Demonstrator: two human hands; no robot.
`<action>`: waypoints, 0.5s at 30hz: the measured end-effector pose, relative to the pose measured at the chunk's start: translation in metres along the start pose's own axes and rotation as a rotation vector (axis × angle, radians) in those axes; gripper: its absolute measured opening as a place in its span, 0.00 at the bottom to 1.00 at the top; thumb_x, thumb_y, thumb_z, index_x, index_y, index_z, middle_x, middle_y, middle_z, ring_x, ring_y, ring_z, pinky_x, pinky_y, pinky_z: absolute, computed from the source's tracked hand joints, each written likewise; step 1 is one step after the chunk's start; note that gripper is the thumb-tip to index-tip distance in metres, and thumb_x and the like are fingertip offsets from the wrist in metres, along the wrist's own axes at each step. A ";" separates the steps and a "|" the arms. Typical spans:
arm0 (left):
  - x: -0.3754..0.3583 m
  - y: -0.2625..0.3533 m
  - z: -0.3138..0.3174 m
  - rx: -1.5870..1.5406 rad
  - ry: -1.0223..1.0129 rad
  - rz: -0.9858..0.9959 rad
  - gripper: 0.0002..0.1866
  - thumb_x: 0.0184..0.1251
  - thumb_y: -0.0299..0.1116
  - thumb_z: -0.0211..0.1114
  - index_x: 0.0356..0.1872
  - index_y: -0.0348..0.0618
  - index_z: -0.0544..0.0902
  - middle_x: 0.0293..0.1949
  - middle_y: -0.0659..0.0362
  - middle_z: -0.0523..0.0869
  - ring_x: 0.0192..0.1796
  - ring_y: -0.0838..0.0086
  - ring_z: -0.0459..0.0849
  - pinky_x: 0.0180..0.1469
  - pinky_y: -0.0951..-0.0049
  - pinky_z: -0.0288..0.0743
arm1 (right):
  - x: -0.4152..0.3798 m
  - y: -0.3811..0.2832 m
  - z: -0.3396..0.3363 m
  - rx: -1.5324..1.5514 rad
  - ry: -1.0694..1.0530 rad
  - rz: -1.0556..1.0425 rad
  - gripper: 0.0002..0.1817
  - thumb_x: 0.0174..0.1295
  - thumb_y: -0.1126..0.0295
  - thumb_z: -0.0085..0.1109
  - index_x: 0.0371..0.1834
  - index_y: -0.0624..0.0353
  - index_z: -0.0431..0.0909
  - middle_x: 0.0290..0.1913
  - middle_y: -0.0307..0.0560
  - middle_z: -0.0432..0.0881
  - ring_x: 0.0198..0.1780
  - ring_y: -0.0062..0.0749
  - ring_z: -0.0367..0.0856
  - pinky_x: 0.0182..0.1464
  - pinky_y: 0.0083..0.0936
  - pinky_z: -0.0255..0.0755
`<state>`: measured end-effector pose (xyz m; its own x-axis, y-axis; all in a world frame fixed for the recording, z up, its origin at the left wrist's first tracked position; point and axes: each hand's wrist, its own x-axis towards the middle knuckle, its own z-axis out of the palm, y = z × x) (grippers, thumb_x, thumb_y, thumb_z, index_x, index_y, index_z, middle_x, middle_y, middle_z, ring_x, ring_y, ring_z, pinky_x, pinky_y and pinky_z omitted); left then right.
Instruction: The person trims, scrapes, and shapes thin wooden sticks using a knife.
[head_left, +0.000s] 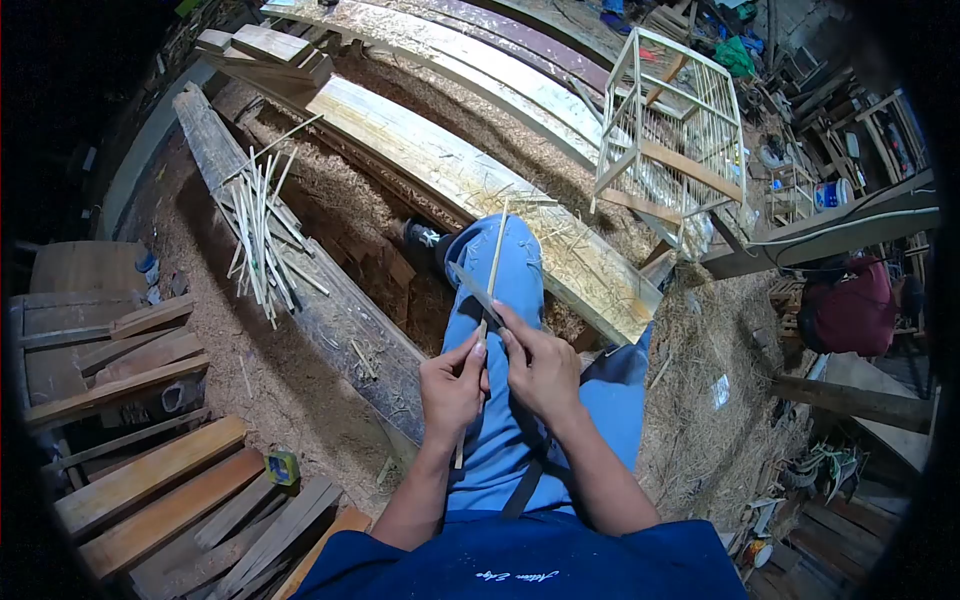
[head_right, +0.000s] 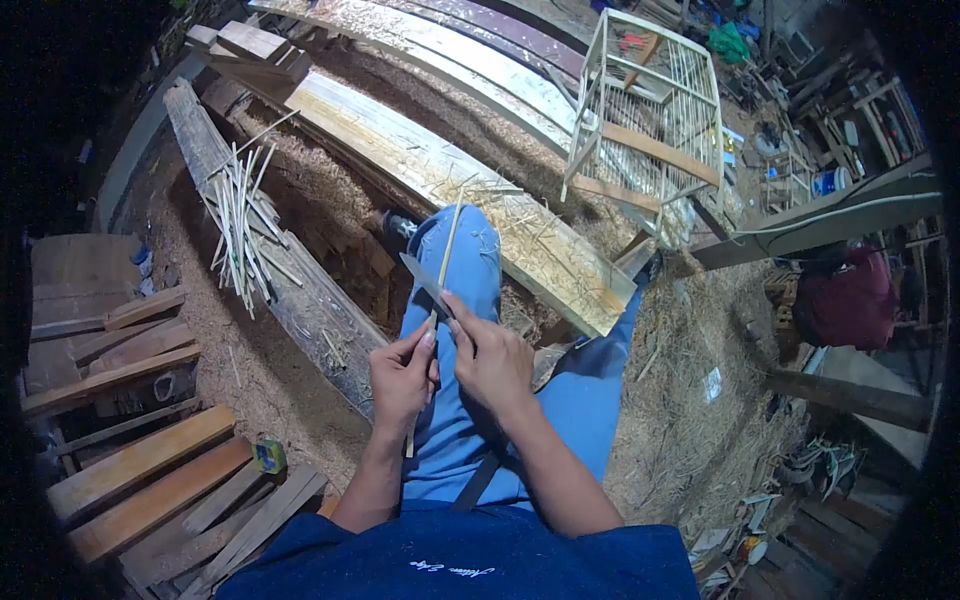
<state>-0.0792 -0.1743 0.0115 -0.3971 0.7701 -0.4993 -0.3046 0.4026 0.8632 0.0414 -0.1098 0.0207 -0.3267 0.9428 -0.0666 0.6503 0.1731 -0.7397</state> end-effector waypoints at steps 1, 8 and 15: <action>0.001 -0.001 0.000 0.000 0.001 0.020 0.14 0.76 0.30 0.61 0.56 0.38 0.84 0.16 0.68 0.76 0.14 0.87 0.68 0.15 0.82 0.60 | -0.001 0.002 0.002 0.014 0.012 -0.017 0.22 0.68 0.62 0.56 0.65 0.32 0.77 0.33 0.55 0.86 0.34 0.55 0.85 0.36 0.48 0.76; -0.001 0.005 -0.001 -0.003 0.013 0.034 0.14 0.76 0.30 0.60 0.57 0.37 0.84 0.16 0.66 0.76 0.13 0.87 0.68 0.14 0.82 0.59 | 0.041 0.002 -0.004 -0.024 0.001 0.016 0.20 0.68 0.61 0.55 0.64 0.31 0.78 0.31 0.57 0.84 0.34 0.58 0.84 0.37 0.50 0.75; -0.008 0.009 0.003 0.014 0.006 0.014 0.14 0.76 0.31 0.61 0.56 0.36 0.84 0.16 0.67 0.76 0.13 0.87 0.67 0.14 0.82 0.60 | 0.074 0.012 0.002 -0.075 0.143 0.014 0.18 0.69 0.59 0.56 0.61 0.33 0.80 0.28 0.60 0.83 0.33 0.58 0.84 0.39 0.47 0.76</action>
<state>-0.0765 -0.1752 0.0236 -0.4068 0.7724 -0.4877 -0.2867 0.3990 0.8710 0.0240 -0.0389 0.0051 -0.2196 0.9753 0.0236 0.7050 0.1754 -0.6872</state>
